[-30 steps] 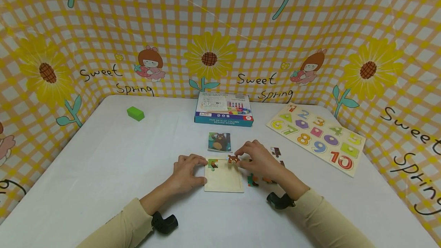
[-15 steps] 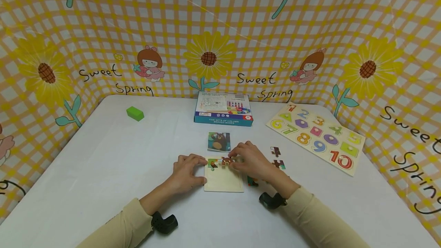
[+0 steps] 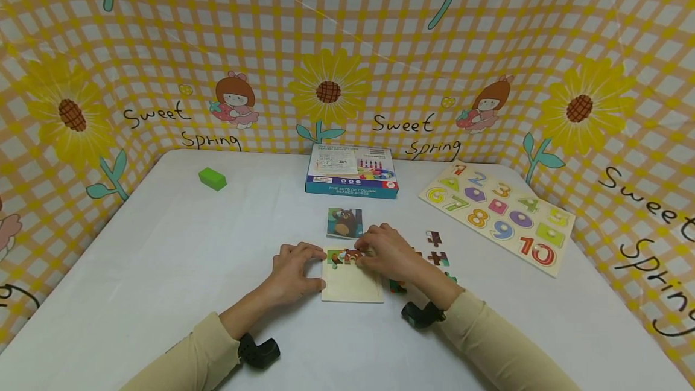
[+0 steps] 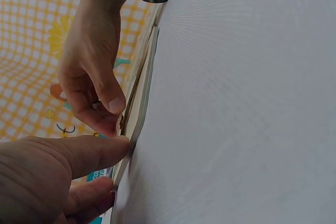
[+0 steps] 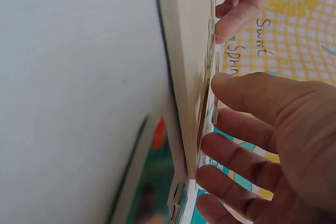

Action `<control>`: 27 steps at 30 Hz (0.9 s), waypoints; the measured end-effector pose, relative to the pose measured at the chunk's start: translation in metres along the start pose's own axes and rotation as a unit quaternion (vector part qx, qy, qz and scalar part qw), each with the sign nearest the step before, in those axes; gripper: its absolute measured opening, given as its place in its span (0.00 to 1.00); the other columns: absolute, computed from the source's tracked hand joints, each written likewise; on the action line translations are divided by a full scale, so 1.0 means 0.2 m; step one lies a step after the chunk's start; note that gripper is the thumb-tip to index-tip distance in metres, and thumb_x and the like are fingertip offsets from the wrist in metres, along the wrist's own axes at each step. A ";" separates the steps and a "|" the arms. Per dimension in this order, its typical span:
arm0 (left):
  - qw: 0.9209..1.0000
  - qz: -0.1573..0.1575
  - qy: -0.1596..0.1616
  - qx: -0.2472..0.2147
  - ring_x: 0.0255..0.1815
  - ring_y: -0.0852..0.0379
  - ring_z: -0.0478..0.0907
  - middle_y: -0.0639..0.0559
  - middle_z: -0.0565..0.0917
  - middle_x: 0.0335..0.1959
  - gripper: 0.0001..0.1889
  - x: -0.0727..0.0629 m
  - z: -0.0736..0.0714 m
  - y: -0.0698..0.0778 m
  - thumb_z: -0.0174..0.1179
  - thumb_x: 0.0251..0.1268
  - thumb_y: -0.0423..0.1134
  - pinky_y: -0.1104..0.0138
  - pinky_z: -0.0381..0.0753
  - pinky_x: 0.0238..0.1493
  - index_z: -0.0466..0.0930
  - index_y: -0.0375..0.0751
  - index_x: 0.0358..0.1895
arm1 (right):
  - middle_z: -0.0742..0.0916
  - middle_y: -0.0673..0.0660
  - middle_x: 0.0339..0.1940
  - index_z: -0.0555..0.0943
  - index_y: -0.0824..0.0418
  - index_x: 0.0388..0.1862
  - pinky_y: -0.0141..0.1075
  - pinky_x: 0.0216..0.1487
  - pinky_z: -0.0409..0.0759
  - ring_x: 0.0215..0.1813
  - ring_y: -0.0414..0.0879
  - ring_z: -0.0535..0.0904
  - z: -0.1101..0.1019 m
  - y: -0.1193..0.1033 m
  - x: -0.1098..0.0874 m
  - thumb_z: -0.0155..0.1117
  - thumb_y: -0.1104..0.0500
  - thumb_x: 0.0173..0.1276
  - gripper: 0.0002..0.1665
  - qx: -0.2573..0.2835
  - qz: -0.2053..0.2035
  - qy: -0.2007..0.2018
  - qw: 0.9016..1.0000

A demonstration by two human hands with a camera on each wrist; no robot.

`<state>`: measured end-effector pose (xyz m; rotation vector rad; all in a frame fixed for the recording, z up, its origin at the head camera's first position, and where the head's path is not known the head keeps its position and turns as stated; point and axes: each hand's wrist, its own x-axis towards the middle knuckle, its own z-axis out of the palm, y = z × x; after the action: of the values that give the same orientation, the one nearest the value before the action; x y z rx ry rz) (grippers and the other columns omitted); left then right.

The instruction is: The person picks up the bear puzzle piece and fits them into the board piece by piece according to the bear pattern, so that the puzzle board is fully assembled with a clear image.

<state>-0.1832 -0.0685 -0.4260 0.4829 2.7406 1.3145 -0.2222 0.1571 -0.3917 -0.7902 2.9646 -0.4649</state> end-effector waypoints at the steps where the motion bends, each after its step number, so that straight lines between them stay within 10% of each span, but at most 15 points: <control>1: 1.000 0.000 0.000 0.001 0.57 0.46 0.60 0.51 0.76 0.57 0.23 0.00 0.00 0.00 0.69 0.45 0.35 0.45 0.51 0.59 0.79 0.42 0.50 | 0.83 0.49 0.37 0.84 0.55 0.42 0.39 0.46 0.68 0.42 0.44 0.69 0.00 0.00 0.00 0.70 0.51 0.57 0.15 0.001 0.001 -0.001 1.000; 27: 0.999 -0.004 -0.009 0.047 0.55 0.46 0.62 0.48 0.76 0.54 0.22 0.02 -0.01 0.02 0.69 0.47 0.38 0.47 0.56 0.56 0.79 0.42 0.50 | 0.81 0.49 0.38 0.85 0.51 0.39 0.39 0.48 0.68 0.43 0.45 0.69 0.01 -0.02 0.01 0.71 0.51 0.56 0.12 0.015 0.020 -0.012 1.000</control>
<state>-0.1874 -0.0663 -0.4216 0.4887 2.7958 1.1772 -0.2218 0.1533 -0.3922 -0.7261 2.9373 -0.4935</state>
